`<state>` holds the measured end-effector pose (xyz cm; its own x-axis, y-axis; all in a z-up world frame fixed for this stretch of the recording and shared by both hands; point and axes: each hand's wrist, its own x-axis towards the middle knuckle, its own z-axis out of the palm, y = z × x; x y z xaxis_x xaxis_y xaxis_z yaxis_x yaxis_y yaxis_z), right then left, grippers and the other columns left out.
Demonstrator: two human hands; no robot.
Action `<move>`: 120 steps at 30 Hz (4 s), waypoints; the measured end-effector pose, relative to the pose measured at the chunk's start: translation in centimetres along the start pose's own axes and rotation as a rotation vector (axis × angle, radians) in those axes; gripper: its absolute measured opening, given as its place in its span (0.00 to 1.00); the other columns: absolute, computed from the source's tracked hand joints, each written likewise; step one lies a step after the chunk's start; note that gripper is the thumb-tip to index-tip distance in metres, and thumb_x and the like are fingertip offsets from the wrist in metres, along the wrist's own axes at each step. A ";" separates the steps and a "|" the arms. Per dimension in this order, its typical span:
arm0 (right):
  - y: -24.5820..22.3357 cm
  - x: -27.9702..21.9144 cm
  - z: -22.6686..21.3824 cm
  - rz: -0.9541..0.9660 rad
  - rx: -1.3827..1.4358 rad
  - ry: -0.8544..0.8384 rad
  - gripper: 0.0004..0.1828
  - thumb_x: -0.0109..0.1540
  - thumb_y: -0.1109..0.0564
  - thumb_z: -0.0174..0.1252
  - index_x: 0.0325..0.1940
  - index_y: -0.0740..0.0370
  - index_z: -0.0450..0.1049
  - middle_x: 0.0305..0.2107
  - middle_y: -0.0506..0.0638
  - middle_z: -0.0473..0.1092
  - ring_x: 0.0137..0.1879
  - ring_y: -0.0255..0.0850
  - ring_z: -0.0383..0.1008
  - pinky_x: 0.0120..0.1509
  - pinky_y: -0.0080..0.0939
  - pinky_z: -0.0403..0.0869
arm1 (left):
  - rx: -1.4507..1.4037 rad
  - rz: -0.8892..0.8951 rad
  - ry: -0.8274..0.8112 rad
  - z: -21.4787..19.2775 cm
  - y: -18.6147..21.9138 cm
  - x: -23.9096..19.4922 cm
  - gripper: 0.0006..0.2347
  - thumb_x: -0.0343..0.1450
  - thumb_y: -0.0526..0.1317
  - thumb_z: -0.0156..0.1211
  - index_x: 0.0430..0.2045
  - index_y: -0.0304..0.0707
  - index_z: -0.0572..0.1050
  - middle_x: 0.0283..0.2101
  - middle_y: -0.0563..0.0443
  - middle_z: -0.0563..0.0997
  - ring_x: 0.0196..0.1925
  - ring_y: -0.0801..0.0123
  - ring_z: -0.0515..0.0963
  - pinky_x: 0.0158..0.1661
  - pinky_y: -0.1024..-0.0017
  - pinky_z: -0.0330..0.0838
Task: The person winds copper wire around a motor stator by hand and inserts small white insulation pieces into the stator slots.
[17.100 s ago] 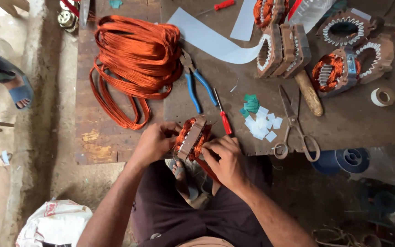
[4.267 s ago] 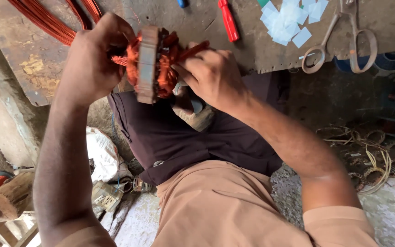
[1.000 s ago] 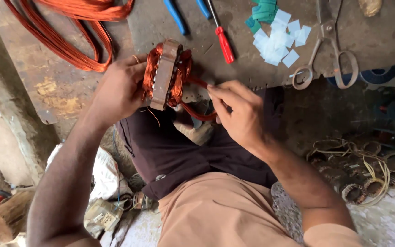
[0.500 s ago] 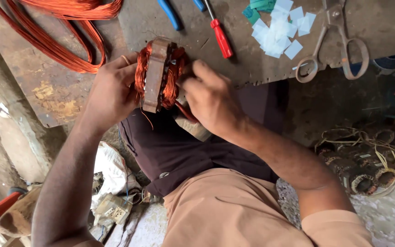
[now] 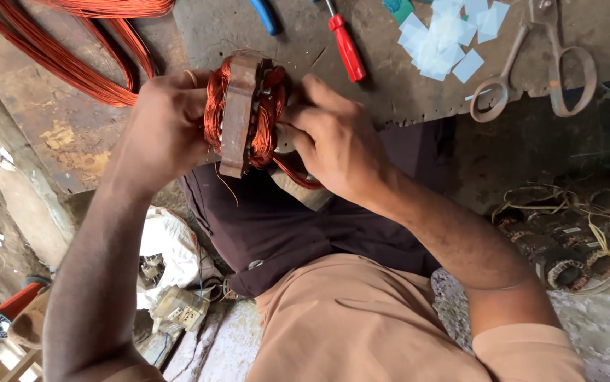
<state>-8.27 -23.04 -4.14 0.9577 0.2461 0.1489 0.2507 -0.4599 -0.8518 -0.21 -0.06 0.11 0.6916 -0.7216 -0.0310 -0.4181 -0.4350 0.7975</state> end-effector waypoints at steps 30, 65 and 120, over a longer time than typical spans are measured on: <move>0.6 0.1 1.1 -0.133 -0.091 0.184 0.07 0.64 0.61 0.68 0.39 0.66 0.77 0.43 0.53 0.72 0.41 0.47 0.79 0.47 0.45 0.78 | 0.505 -0.042 0.128 0.5 1.2 -1.0 0.10 0.69 0.29 0.70 0.42 0.37 0.85 0.43 0.45 0.84 0.43 0.60 0.83 0.38 0.67 0.81; 1.8 0.4 0.6 -0.146 -0.182 -0.004 0.04 0.59 0.69 0.65 0.37 0.70 0.77 0.41 0.59 0.69 0.38 0.49 0.78 0.40 0.47 0.77 | -0.470 -0.579 -0.048 -0.4 -2.6 0.7 0.23 0.70 0.27 0.61 0.62 0.32 0.68 0.60 0.43 0.79 0.63 0.63 0.79 0.61 0.67 0.68; 0.2 -4.4 -3.4 0.284 0.590 -0.050 0.20 0.62 0.66 0.62 0.59 0.70 0.71 0.52 0.51 0.70 0.40 0.32 0.79 0.42 0.35 0.81 | -0.142 0.090 0.303 1.5 -1.8 -3.1 0.16 0.74 0.28 0.66 0.56 0.29 0.73 0.56 0.42 0.80 0.58 0.63 0.79 0.56 0.70 0.73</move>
<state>-11.91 -27.17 -3.26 0.9639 0.2305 -0.1336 -0.1441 0.0291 -0.9891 -2.50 2.17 -2.16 0.8081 -0.5516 0.2066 -0.4138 -0.2822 0.8655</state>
